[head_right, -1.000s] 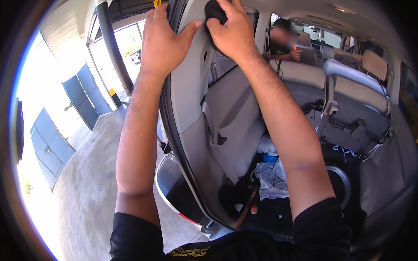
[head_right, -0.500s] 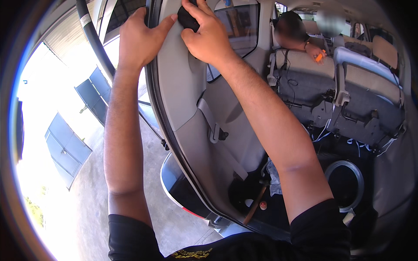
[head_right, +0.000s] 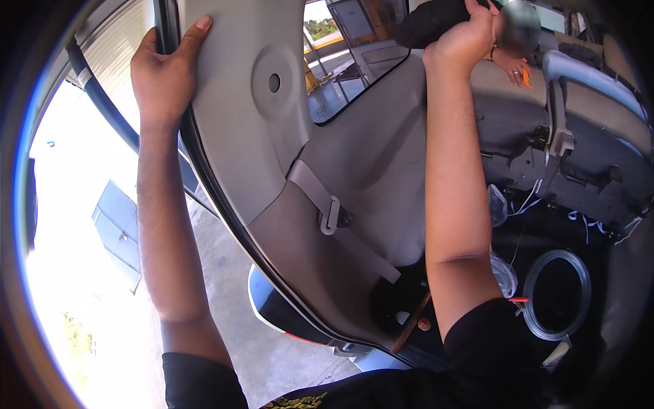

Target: The person installs a large beige plastic trim panel into the rear cargo area of a van. They align the panel with mounting points, press it into place, and secure it by hand. The person also handles a smaller trim piece and a black cloth during the process.

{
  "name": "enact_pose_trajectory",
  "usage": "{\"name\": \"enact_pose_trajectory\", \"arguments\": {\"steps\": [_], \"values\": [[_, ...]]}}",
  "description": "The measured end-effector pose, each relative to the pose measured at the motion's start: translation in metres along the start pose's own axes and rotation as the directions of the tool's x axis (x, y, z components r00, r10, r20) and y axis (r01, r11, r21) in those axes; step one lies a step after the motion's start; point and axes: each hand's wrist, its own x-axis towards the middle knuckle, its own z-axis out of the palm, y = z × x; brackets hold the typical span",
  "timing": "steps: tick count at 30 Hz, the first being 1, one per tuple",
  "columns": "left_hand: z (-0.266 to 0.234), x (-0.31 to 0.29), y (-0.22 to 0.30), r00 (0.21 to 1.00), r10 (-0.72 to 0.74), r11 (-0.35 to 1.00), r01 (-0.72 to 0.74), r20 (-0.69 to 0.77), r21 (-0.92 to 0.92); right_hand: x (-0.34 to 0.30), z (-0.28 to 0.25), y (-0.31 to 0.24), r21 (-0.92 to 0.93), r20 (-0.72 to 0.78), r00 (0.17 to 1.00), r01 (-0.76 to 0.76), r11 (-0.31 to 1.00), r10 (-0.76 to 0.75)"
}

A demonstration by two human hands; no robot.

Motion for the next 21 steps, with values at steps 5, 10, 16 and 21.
{"name": "enact_pose_trajectory", "arguments": {"steps": [5,10,16,21], "values": [[0.025,0.003,0.009,0.999,0.049,0.996,-0.047,0.014,-0.075,-0.064,0.078,0.171,-0.657,0.152,0.982,0.188,0.730,-0.116],[0.006,-0.002,0.014,0.999,-0.048,0.999,0.048,0.003,-0.011,-0.085,0.101,0.165,-0.477,0.193,0.973,0.204,0.855,-0.124],[0.011,0.003,0.006,0.999,-0.025,0.998,0.027,0.036,-0.053,-0.100,0.059,0.135,-0.621,0.406,0.903,0.162,0.767,0.138],[0.008,-0.004,0.002,0.998,-0.052,0.979,0.058,0.037,-0.194,-0.122,0.044,0.105,-0.648,0.504,0.826,0.169,0.743,0.251]]}}
